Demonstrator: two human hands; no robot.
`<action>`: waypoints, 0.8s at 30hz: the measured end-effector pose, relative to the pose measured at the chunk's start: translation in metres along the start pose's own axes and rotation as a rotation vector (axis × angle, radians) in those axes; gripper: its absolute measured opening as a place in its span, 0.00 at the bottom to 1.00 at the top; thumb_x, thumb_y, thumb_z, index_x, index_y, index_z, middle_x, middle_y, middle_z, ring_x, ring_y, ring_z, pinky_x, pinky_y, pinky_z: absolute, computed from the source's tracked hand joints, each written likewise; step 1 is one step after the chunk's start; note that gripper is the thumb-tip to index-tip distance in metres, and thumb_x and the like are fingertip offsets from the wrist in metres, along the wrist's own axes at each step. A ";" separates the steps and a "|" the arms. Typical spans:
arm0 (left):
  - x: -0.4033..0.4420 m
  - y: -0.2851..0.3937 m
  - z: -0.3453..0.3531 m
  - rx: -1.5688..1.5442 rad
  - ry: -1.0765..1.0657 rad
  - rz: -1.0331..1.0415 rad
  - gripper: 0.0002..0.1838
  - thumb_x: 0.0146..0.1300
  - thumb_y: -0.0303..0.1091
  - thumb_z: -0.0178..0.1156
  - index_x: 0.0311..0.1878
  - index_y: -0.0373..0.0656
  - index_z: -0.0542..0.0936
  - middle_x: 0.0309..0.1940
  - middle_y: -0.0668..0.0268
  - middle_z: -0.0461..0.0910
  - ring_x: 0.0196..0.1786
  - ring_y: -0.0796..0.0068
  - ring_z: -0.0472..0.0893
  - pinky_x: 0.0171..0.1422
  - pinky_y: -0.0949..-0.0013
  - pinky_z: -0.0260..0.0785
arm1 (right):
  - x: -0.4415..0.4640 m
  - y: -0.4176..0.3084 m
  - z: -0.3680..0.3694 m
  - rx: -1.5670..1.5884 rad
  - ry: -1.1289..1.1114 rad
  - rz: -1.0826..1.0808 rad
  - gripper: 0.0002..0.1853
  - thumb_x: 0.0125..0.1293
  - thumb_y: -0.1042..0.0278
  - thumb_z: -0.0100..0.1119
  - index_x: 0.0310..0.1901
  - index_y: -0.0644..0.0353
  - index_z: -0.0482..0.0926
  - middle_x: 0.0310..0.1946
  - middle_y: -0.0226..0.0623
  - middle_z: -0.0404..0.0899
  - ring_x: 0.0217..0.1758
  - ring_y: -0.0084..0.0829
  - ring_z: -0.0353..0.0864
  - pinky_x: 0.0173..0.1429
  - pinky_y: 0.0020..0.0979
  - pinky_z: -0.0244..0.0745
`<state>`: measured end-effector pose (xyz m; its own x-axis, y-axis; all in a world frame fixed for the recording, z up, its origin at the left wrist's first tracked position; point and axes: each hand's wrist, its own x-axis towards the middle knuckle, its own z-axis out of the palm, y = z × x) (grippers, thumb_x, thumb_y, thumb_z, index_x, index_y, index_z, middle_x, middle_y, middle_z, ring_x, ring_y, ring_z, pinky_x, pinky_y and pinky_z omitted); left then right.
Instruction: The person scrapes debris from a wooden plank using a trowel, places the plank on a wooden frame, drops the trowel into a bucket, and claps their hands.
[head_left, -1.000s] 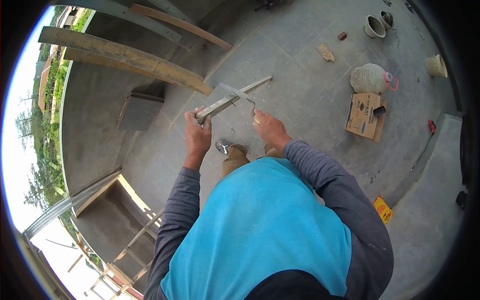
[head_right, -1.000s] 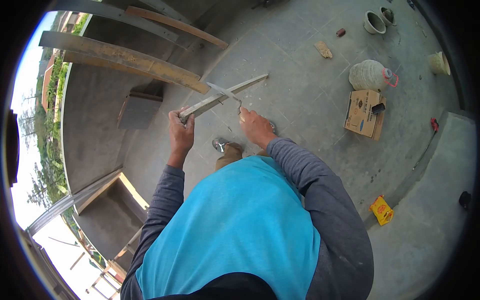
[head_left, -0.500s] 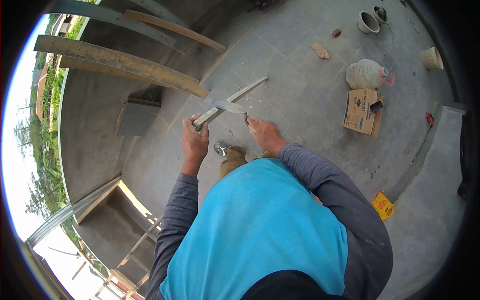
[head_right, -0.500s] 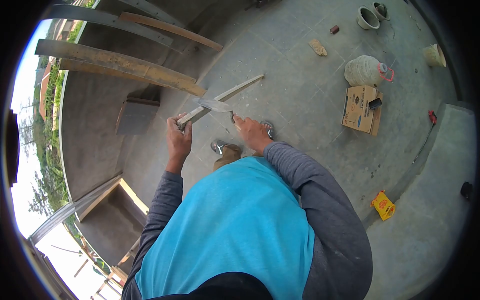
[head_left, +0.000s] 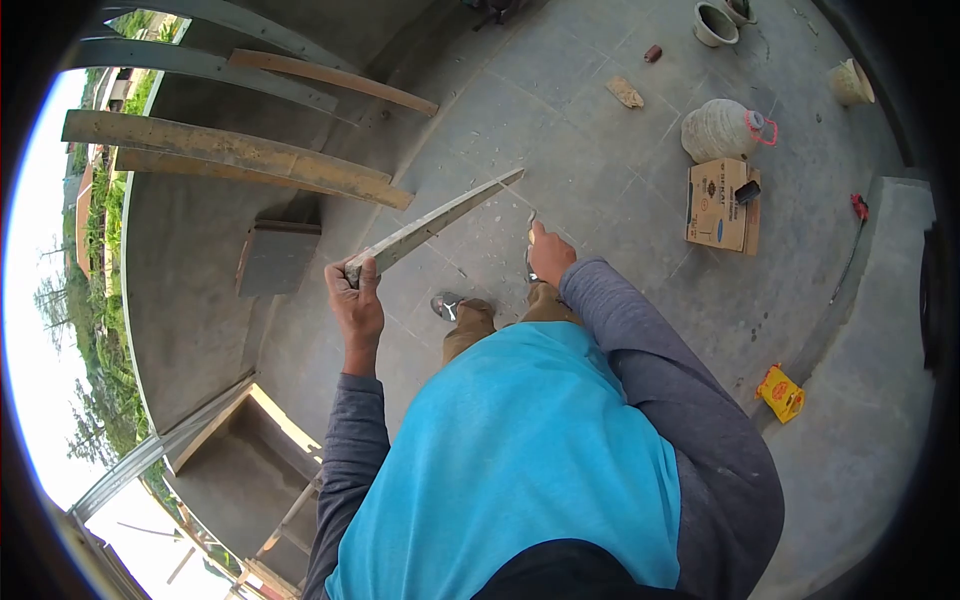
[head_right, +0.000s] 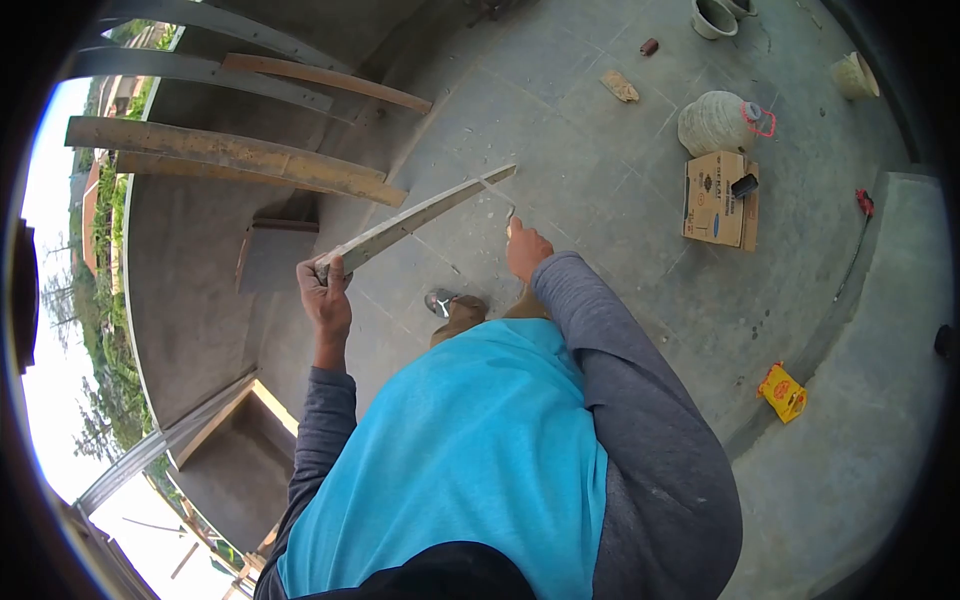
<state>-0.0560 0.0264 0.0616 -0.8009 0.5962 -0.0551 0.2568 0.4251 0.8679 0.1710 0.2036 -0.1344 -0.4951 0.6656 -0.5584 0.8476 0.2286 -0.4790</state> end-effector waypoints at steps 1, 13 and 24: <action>0.001 0.001 -0.009 -0.085 0.015 -0.025 0.16 0.72 0.40 0.62 0.47 0.38 0.70 0.45 0.61 0.81 0.41 0.80 0.77 0.47 0.73 0.75 | -0.009 0.001 -0.008 0.001 -0.002 0.003 0.22 0.69 0.65 0.51 0.64 0.53 0.69 0.40 0.54 0.81 0.47 0.55 0.83 0.53 0.51 0.77; -0.021 0.061 -0.097 -0.273 0.059 -0.001 0.16 0.73 0.44 0.58 0.49 0.42 0.69 0.51 0.53 0.81 0.49 0.68 0.83 0.50 0.66 0.82 | -0.006 0.059 -0.027 -0.039 -0.082 -0.015 0.21 0.67 0.61 0.55 0.61 0.53 0.72 0.47 0.54 0.82 0.51 0.52 0.83 0.54 0.50 0.77; -0.035 0.002 -0.040 -0.461 0.268 -0.532 0.21 0.72 0.49 0.58 0.50 0.43 0.65 0.45 0.58 0.75 0.44 0.62 0.84 0.46 0.57 0.84 | 0.000 0.094 0.027 0.483 0.089 0.316 0.29 0.63 0.52 0.55 0.63 0.60 0.68 0.55 0.59 0.78 0.58 0.59 0.78 0.62 0.47 0.73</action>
<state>-0.0494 -0.0208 0.0848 -0.8729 0.1792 -0.4538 -0.4067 0.2465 0.8797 0.2459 0.2061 -0.1977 -0.1961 0.7109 -0.6754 0.7583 -0.3268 -0.5641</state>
